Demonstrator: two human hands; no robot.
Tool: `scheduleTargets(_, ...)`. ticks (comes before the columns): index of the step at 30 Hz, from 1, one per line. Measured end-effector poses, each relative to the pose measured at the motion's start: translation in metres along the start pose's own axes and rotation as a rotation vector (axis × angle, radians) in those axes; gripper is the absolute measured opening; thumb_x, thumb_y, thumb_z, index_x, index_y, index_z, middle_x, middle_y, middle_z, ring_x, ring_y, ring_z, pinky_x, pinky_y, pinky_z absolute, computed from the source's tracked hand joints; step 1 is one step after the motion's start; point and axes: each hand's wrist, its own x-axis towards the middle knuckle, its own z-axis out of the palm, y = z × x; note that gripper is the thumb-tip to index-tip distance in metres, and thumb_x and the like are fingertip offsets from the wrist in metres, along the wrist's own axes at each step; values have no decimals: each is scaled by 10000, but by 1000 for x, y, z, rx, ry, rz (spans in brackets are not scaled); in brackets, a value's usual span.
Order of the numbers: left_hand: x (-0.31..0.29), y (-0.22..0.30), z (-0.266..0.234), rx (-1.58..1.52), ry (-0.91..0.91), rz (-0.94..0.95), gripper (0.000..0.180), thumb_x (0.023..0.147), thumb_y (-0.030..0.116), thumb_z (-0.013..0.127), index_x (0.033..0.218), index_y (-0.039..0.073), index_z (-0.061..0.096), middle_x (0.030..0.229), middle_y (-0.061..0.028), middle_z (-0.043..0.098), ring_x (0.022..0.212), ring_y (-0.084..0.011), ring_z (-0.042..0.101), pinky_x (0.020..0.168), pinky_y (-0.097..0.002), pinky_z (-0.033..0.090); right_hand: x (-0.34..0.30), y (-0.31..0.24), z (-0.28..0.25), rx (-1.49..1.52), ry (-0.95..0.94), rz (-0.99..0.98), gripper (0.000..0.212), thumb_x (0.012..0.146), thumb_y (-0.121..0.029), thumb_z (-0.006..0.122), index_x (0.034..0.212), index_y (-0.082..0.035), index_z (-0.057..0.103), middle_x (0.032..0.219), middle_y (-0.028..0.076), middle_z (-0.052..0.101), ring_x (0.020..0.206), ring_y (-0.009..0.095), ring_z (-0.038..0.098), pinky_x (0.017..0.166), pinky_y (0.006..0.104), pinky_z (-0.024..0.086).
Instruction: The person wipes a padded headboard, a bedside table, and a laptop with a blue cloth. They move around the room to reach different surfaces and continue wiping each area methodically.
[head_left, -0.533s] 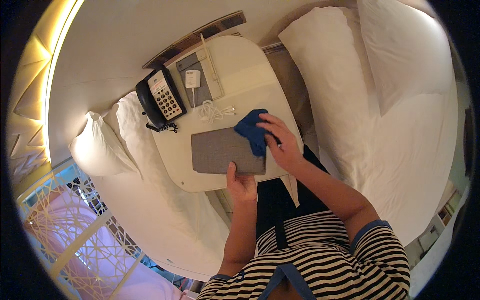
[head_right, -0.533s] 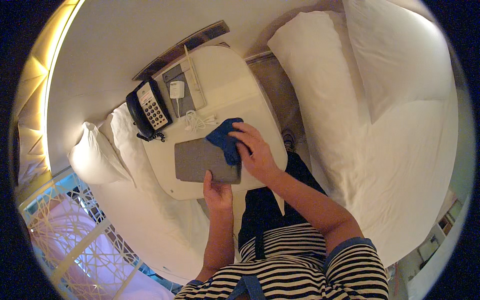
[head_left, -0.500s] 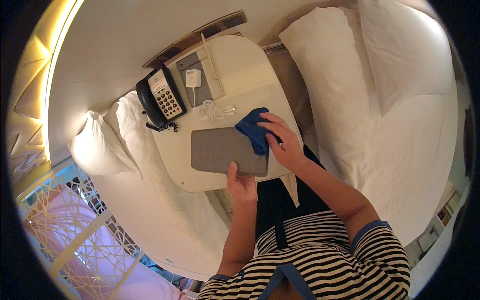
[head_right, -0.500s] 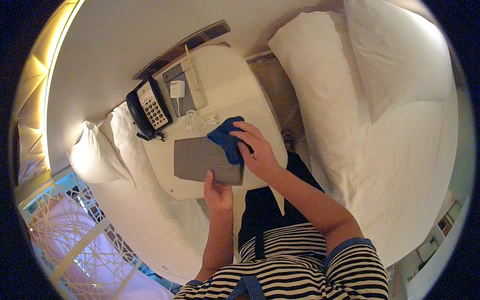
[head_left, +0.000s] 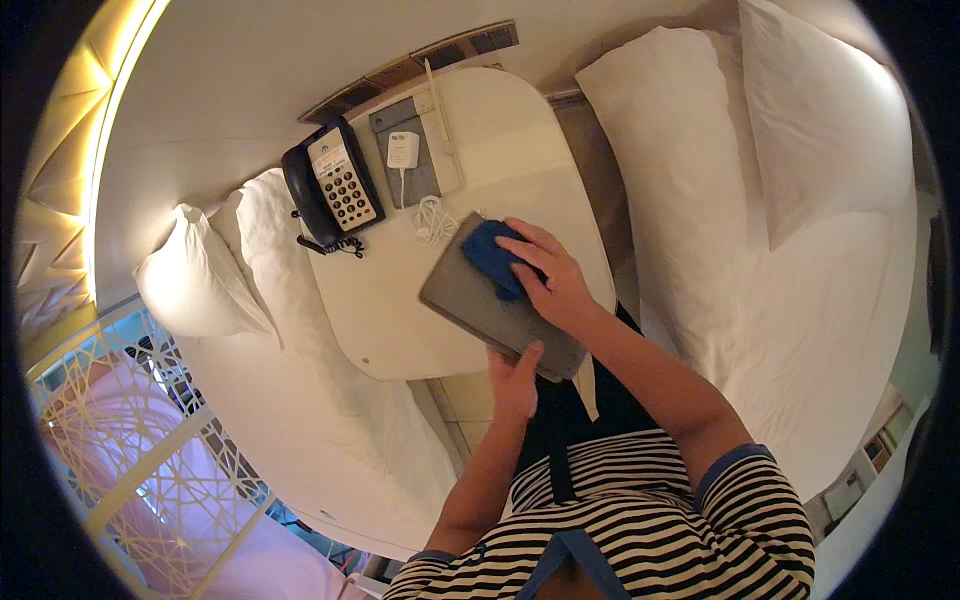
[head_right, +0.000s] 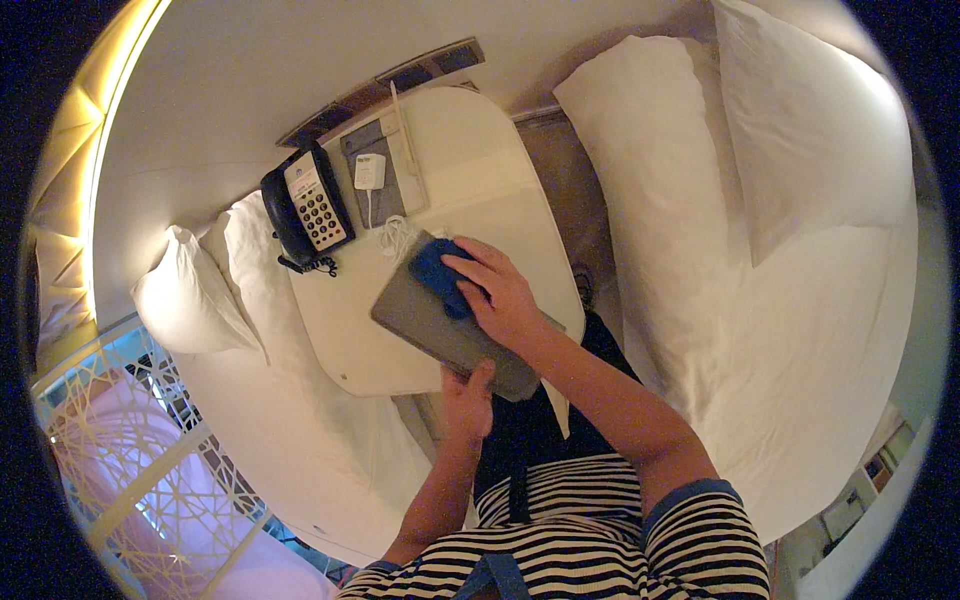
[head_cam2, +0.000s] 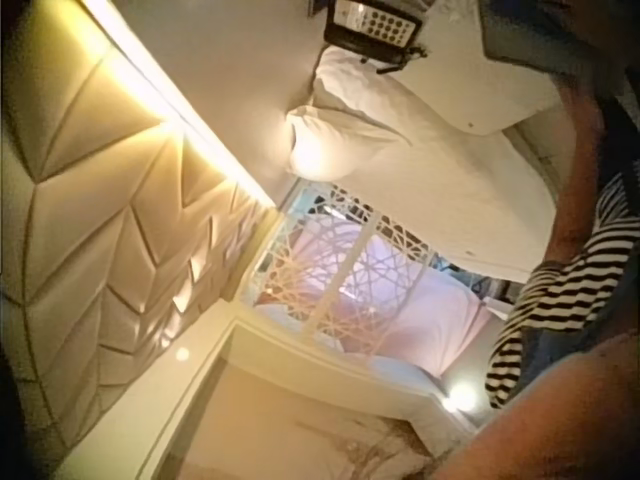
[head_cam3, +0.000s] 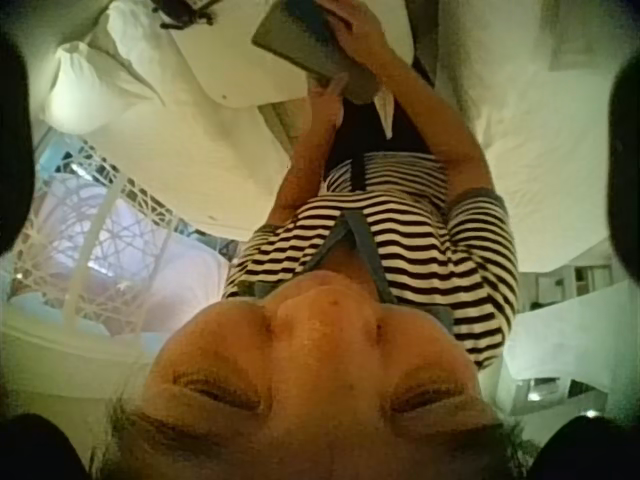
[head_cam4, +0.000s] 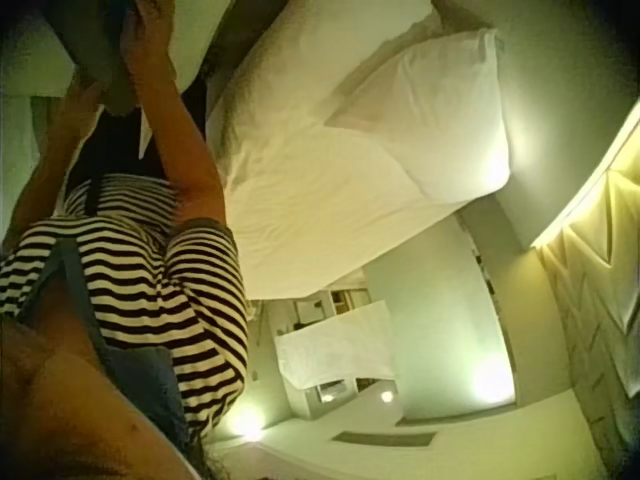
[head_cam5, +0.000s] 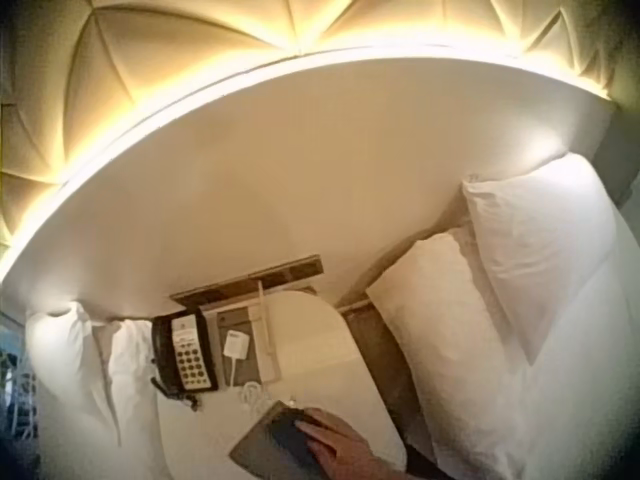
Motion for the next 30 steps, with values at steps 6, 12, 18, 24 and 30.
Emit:
scheduleTargets(6, -6, -4, 9, 150, -21, 78, 585, 817, 43, 618, 1290, -9, 278, 1255, -130, 421, 1144, -220, 434, 972, -330, 349, 15, -16, 14, -187, -46, -255, 394, 737, 6, 590, 1121, -81, 582, 1229, 115, 519, 1205, 337, 421, 1023, 431, 334)
scheduleTargets(12, 1, -18, -6, 282, 2, 208, 584, 808, 55, 623, 1290, 10, 296, 1227, -118, 448, 1118, -218, 453, 948, -325, 368, 6, -37, 19, -169, -200, -296, 309, 762, -21, 591, 1068, -57, 596, 1162, 112, 552, 1196, 323, 430, 1009, 430, 342)
scheduleTargets(18, -9, -17, -6, 408, 49, 72, 496, 786, 76, 633, 1217, 5, 397, 1136, -106, 526, 1038, -216, 503, 910, -327, 401, 31, 16, -7, -334, 9, -107, 192, 816, -38, 562, 1005, -21, 586, 1060, 147, 582, 1076, 323, 507, 933, 397, 394)
scheduleTargets(24, -6, 27, 23, 710, 28, 188, 514, 827, 154, 617, 1241, -23, 370, 1107, -224, 563, 937, -313, 600, 776, -366, 485, 24, 61, -66, -194, 256, 284, 182, 876, -99, 514, 1010, 4, 582, 948, 168, 615, 919, 287, 572, 837, 329, 433)
scheduleTargets(30, 51, 54, 50, 1245, 128, 544, 523, 802, 103, 562, 1263, -30, 353, 1239, -293, 450, 1054, -440, 510, 850, -463, 450, -12, 68, -68, 177, 359, 581, 225, 927, -99, 438, 1084, 9, 557, 972, 94, 609, 894, 157, 547, 820, 269, 427)
